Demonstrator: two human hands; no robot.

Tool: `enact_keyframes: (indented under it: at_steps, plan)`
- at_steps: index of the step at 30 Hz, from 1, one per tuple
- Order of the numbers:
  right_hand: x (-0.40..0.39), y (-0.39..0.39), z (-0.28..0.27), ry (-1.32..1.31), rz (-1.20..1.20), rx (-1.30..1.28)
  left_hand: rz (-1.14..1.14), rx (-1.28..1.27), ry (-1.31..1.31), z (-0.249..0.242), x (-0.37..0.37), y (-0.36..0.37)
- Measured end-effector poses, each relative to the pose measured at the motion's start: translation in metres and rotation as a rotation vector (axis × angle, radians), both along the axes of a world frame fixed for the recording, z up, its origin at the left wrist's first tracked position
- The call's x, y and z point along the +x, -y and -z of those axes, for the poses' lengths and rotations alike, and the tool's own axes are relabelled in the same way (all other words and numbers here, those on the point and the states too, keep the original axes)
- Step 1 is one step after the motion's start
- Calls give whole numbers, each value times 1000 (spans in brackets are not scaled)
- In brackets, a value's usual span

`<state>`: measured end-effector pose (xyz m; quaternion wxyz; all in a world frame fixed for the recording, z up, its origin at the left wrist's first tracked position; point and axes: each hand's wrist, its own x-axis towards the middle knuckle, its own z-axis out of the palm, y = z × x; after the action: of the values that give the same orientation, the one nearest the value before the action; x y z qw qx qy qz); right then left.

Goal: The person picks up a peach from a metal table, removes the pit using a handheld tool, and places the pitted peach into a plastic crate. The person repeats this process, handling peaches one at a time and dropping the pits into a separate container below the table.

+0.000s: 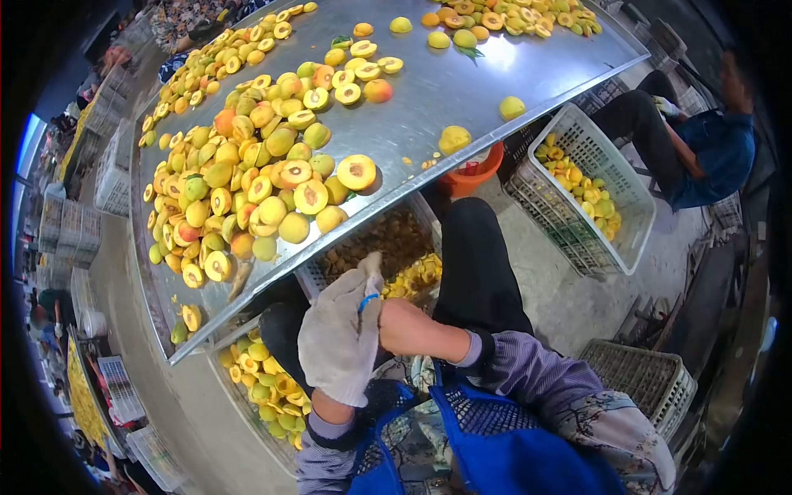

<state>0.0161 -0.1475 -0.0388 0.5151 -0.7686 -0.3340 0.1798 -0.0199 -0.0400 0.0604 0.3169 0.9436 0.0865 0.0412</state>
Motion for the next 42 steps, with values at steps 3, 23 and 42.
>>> enact_keyframes:
  at_steps: [3,23,42]
  plan:
    - [12,2,-19,-762,67,-71,3,49,18,1,-4,1]
    - [1,-9,27,-470,400,260,-95,-376,-45,18,-28,-5]
    - [30,0,-9,216,-179,-337,479,83,207,2,-25,3]
